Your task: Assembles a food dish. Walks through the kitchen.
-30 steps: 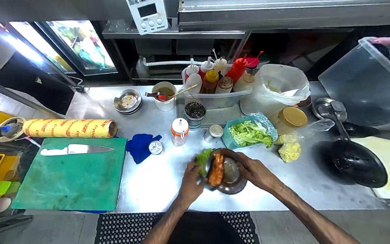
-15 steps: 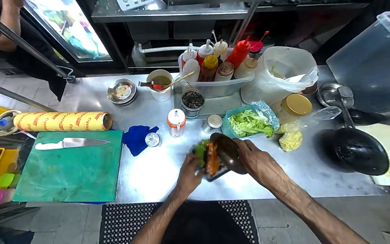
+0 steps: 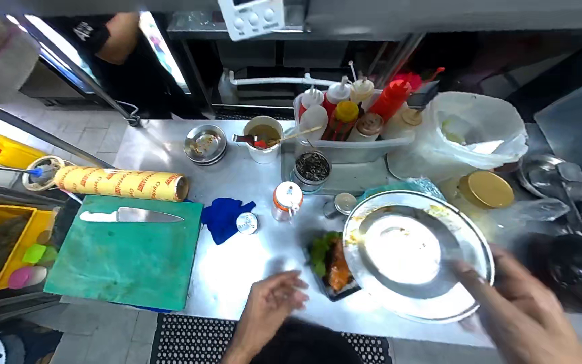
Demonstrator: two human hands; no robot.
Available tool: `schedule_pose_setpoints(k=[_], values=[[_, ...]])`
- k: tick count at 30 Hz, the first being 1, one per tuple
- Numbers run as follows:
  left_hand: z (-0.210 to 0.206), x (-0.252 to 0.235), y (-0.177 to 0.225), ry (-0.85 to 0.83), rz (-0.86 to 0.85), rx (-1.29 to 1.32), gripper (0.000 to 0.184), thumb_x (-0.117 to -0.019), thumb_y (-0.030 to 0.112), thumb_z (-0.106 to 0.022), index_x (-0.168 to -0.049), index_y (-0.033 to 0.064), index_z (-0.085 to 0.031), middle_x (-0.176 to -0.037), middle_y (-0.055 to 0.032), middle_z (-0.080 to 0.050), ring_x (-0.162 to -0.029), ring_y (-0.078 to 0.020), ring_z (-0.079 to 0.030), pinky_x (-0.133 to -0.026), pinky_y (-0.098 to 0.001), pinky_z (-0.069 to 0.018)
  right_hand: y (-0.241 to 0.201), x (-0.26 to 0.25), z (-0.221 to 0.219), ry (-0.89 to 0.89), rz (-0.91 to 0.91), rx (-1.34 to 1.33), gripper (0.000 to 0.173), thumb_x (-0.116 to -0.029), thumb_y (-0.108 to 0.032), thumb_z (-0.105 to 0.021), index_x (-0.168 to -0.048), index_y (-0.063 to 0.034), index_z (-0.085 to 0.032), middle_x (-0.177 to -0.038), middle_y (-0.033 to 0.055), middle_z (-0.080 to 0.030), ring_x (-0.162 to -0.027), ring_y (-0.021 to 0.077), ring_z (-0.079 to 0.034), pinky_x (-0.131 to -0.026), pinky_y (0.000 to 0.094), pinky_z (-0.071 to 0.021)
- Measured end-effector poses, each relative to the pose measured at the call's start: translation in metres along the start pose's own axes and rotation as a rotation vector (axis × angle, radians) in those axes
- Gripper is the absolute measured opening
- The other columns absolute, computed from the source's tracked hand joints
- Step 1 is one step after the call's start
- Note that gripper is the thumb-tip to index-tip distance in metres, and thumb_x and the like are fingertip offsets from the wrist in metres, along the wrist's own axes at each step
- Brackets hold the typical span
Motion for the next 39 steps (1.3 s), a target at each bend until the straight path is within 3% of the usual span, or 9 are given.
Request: schedule_pose_setpoints(k=[2, 7, 10, 12, 15, 20, 25, 35, 39], values=[[0.002, 0.011, 0.037, -0.075, -0.119, 0.224, 0.051, -0.1008, 0.026, -0.066, -0.143, -0.001, -0.056, -0.13, -0.0221, -0.066, -0.107, -0.0344, -0.072, -0.084, -0.0473, -0.064, -0.012, 0.01, -0.058, -0.01, -0.01, -0.235, 0.044, -0.1033, -0.003, -0.053, -0.145, 0.0004, -0.039, -0.123, -0.0024, -0.068, -0.104, 0.0079, -0.07, -0.088, 0.0295, -0.0626], [0.091, 0.043, 0.091, 0.329, -0.189, 0.187, 0.023, -0.1, 0.013, -0.065, -0.121, 0.0094, -0.074, -0.106, -0.0123, -0.076, -0.09, -0.0207, -0.076, -0.078, -0.0401, -0.0648, -0.043, 0.035, -0.212, -0.168, -0.045, -0.419, 0.057, -0.1009, -0.001, -0.059, -0.147, 0.0132, -0.028, -0.112, 0.0049, -0.07, -0.073, 0.0065, -0.071, -0.058, 0.0281, -0.0634], [0.159, 0.06, 0.104, 0.436, -0.105, 0.143, 0.021, -0.0993, 0.007, -0.064, -0.117, 0.0092, -0.076, -0.104, -0.0114, -0.077, -0.088, -0.0201, -0.076, -0.078, -0.0399, -0.0649, -0.044, 0.026, -0.262, -0.428, 0.064, -0.526, 0.055, -0.098, -0.011, -0.069, -0.143, 0.0095, -0.045, -0.126, 0.0148, -0.064, -0.091, 0.0196, -0.073, -0.077, 0.0402, -0.0656], [0.201, 0.057, 0.118, 0.514, -0.056, 0.111, 0.02, -0.1007, 0.008, -0.062, -0.114, 0.008, -0.076, -0.102, -0.0102, -0.078, -0.086, -0.0189, -0.076, -0.078, -0.0384, -0.0649, -0.023, 0.005, -0.257, -0.31, 0.182, -0.46, 0.048, -0.0903, -0.014, -0.078, -0.133, -0.0026, -0.058, -0.128, 0.0114, -0.065, -0.103, 0.0211, -0.07, -0.085, 0.0408, -0.0624], [0.264, 0.007, 0.135, 0.698, -0.008, 0.061, 0.017, -0.1018, 0.009, -0.057, -0.107, 0.0007, -0.07, -0.093, -0.0104, -0.073, -0.077, -0.0176, -0.071, -0.074, -0.036, -0.0633, 0.03, -0.038, -0.227, 0.15, 0.277, -0.336, 0.056, -0.078, -0.01, -0.088, -0.12, -0.0211, -0.053, -0.116, -0.0037, -0.064, -0.103, 0.0138, -0.067, -0.087, 0.0348, -0.0613], [0.316, -0.134, 0.093, 0.955, 0.03, 0.294, 0.018, -0.1008, 0.001, -0.058, -0.116, -0.0085, -0.059, -0.099, -0.0159, -0.069, -0.081, -0.0221, -0.072, -0.077, -0.0378, -0.0636, 0.079, -0.092, -0.255, 0.28, 0.323, -0.174, 0.108, -0.0584, -0.022, -0.099, -0.141, 0.0024, -0.033, -0.153, 0.0241, -0.04, -0.14, 0.0306, -0.048, -0.115, 0.0429, -0.0468], [0.336, -0.218, 0.035, 1.116, -0.021, 0.281, 0.015, -0.0996, 0.0, -0.061, -0.11, -0.0102, -0.059, -0.09, -0.015, -0.067, -0.071, -0.0193, -0.069, -0.07, -0.0361, -0.0627, 0.091, -0.123, -0.282, 0.314, 0.288, -0.234, 0.108, -0.056, -0.024, -0.1, -0.141, 0.0059, -0.04, -0.138, 0.0168, -0.058, -0.128, 0.0189, -0.058, -0.109, 0.0335, -0.0519], [0.333, -0.193, 0.017, 1.09, 0.03, 0.042, 0.041, -0.1014, 0.035, -0.066, -0.101, -0.0068, -0.067, -0.083, -0.0141, -0.074, -0.07, -0.0211, -0.075, -0.068, -0.0365, -0.0652, 0.102, -0.159, -0.285, 0.196, 0.307, -0.173, 0.1, -0.0567, -0.032, -0.1, -0.135, 0.0078, -0.053, -0.123, 0.0122, -0.07, -0.115, 0.0147, -0.068, -0.102, 0.0324, -0.0577], [0.313, -0.16, 0.029, 1.06, 0.054, 0.011, 0.038, -0.1024, 0.033, -0.065, -0.112, -0.0043, -0.064, -0.09, -0.0151, -0.071, -0.072, -0.0233, -0.072, -0.067, -0.0401, -0.0637, 0.089, -0.135, -0.252, 0.239, 0.192, -0.289, 0.101, -0.0501, -0.023, -0.1, -0.131, 0.0108, -0.052, -0.116, 0.0135, -0.071, -0.107, 0.0158, -0.07, -0.096, 0.0342, -0.0605]])
Point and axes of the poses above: each hand's wrist, its own x-axis away from the middle knuckle, its own z-axis out of the back of the hand, y = z × x, the point moved 8 cm from there along -x, towards the middle knuckle
